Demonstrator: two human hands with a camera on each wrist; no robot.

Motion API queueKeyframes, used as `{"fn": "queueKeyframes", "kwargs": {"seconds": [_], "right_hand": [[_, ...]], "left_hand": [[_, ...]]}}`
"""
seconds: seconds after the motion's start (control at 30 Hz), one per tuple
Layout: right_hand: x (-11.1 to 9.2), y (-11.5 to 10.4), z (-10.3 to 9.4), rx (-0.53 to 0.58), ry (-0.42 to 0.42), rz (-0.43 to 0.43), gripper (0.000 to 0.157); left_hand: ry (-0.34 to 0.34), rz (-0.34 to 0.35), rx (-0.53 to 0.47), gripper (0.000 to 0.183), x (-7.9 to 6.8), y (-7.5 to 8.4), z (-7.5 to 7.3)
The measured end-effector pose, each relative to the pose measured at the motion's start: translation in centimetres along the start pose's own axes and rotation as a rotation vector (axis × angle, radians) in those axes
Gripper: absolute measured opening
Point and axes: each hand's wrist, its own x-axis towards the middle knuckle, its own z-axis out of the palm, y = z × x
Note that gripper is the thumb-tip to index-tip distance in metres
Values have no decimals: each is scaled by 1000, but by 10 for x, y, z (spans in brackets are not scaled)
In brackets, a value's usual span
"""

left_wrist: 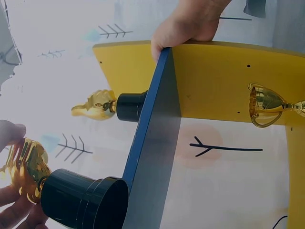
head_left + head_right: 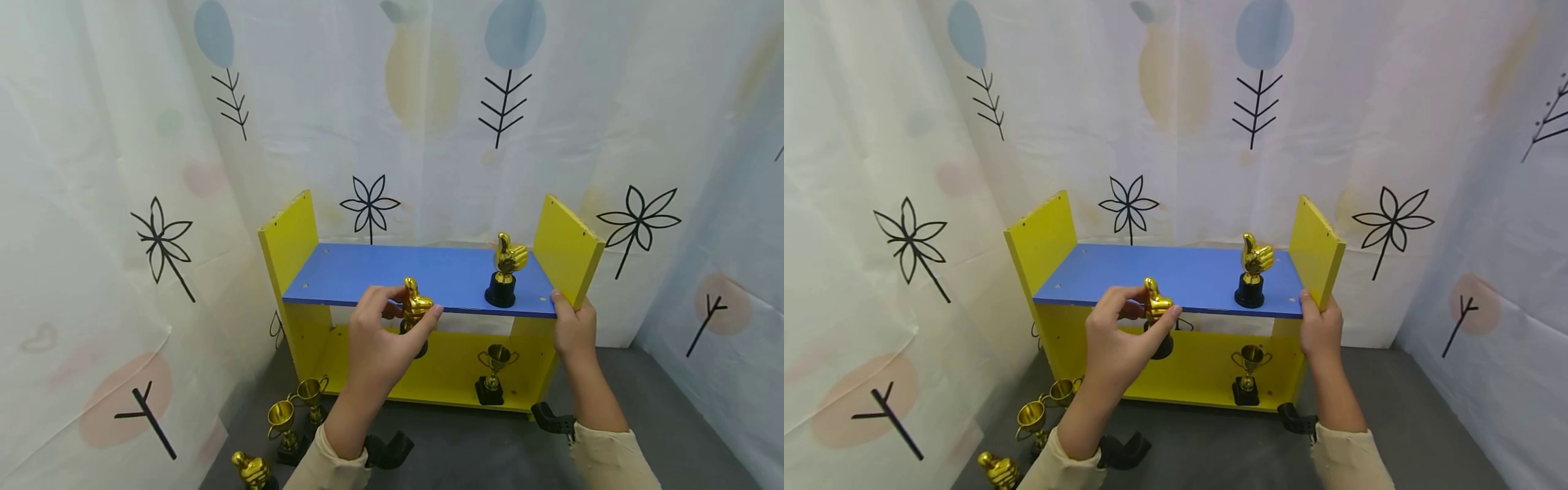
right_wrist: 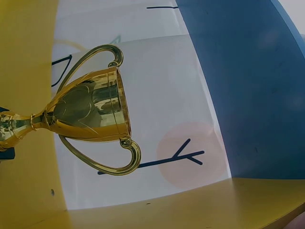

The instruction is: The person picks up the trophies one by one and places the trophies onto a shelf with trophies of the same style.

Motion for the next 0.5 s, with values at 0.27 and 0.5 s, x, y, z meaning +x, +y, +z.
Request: {"fn": "queueKeyframes", "kwargs": {"seconds": [0.27,0.5], "right_hand": [[-1,-1,0,-4,-4,17,55],[-1,-2,0,-1,-14,24,56]], "left_hand": [[-3,-2,-10,44,2,3,1],[5,8,-19,43,6,5,2]]}}
